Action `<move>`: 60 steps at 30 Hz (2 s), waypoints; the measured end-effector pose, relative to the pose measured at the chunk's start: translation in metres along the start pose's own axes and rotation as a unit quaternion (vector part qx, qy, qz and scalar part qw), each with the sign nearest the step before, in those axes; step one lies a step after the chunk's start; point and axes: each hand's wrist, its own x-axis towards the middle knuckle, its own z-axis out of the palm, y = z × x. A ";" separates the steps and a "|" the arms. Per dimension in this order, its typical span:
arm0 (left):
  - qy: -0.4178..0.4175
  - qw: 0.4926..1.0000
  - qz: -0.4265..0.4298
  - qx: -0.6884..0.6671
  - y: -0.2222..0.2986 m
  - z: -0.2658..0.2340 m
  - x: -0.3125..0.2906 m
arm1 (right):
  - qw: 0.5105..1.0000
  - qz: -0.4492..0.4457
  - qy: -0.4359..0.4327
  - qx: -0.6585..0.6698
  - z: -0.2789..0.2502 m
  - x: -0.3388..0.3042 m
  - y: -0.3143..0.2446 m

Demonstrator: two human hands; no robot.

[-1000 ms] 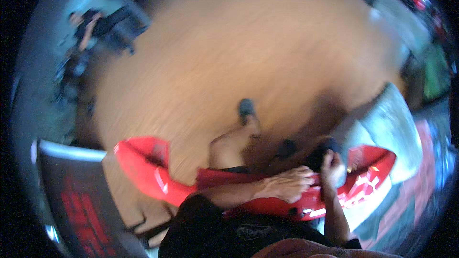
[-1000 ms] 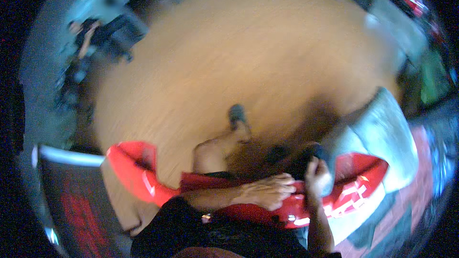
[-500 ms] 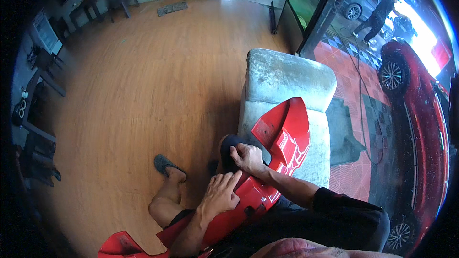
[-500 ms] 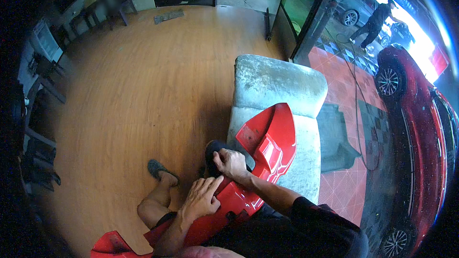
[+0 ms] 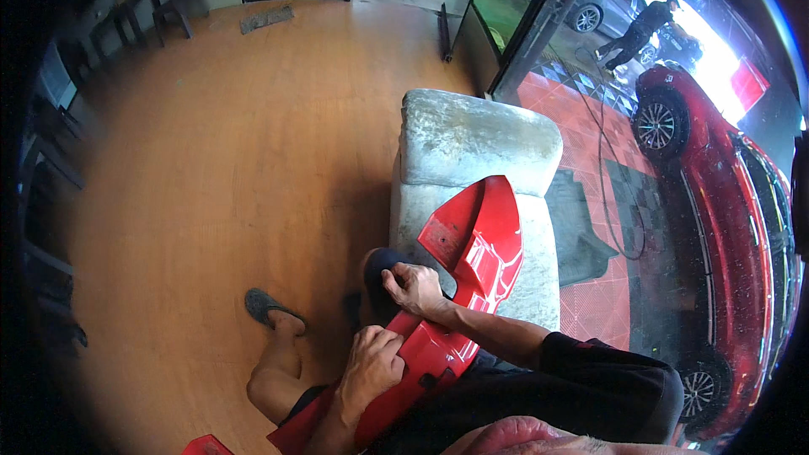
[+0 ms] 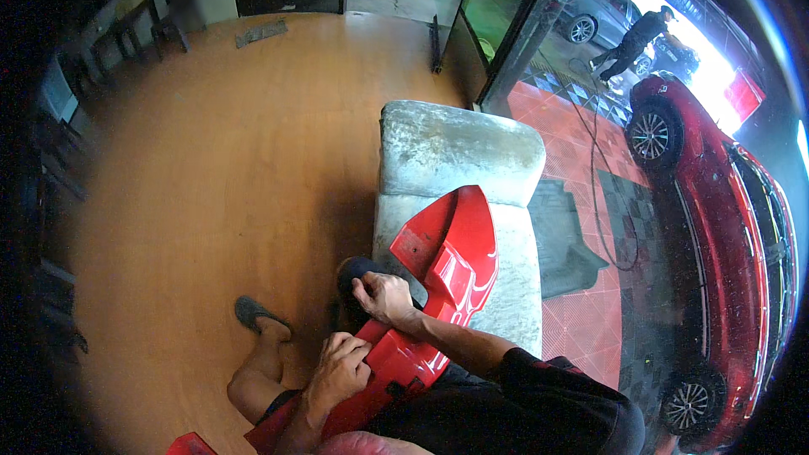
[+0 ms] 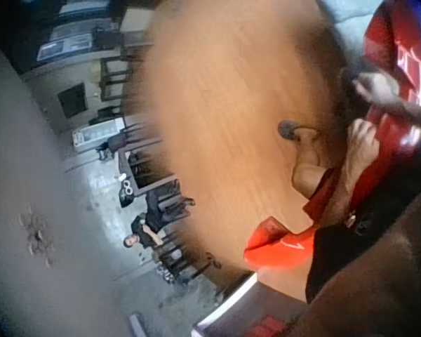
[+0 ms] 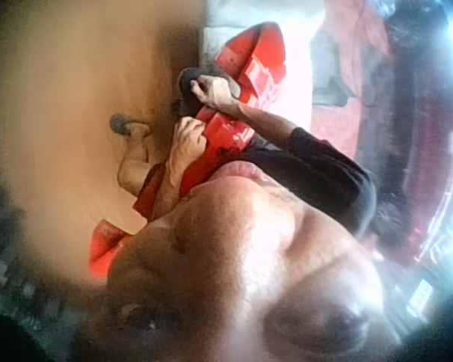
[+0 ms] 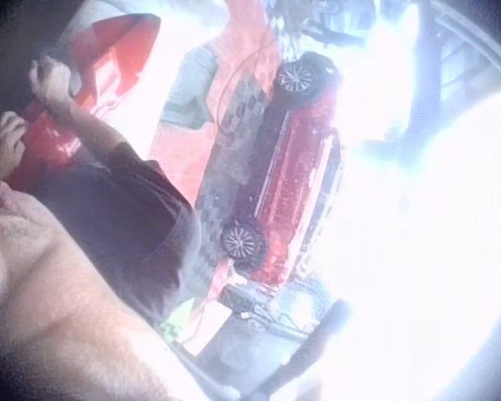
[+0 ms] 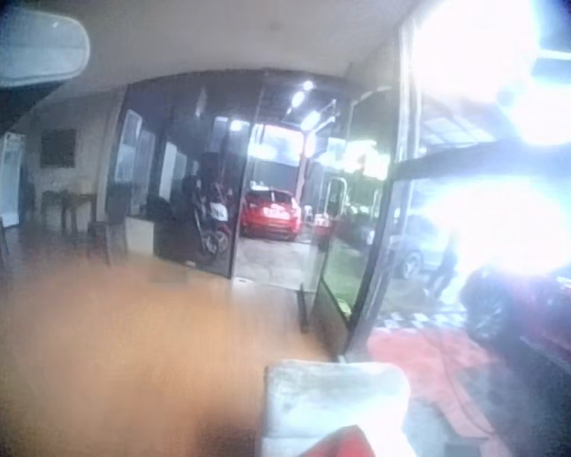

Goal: The person sits on the floor and applies clear adhesive tape to the edges of a red plastic car part. They smooth the tape down with their fingers and peel off excess pieces to ensure a clean finish.

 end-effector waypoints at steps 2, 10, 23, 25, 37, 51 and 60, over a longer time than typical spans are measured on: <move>0.003 1.000 0.005 0.017 0.002 -0.003 -0.002 | 1.000 0.020 -0.001 0.001 0.001 0.000 -0.005; 0.008 0.999 0.014 0.039 0.005 -0.006 -0.004 | 0.999 0.046 -0.013 -0.024 0.004 0.002 -0.005; 0.087 0.995 0.049 0.010 -0.001 -0.004 -0.003 | 0.995 0.088 -0.014 0.046 0.001 0.007 -0.019; 0.095 0.994 0.048 0.018 0.003 -0.006 -0.010 | 0.995 0.077 -0.021 0.067 0.001 0.004 -0.028; 0.065 0.997 -0.026 -0.016 0.003 0.018 -0.006 | 0.998 -0.059 0.030 0.005 0.013 0.005 0.020; 0.073 0.997 -0.003 -0.038 -0.001 0.005 -0.012 | 0.998 0.034 0.017 0.045 0.004 -0.002 -0.010; 0.076 0.997 0.008 0.016 0.012 -0.008 -0.009 | 0.999 0.033 0.011 -0.008 0.003 0.001 -0.010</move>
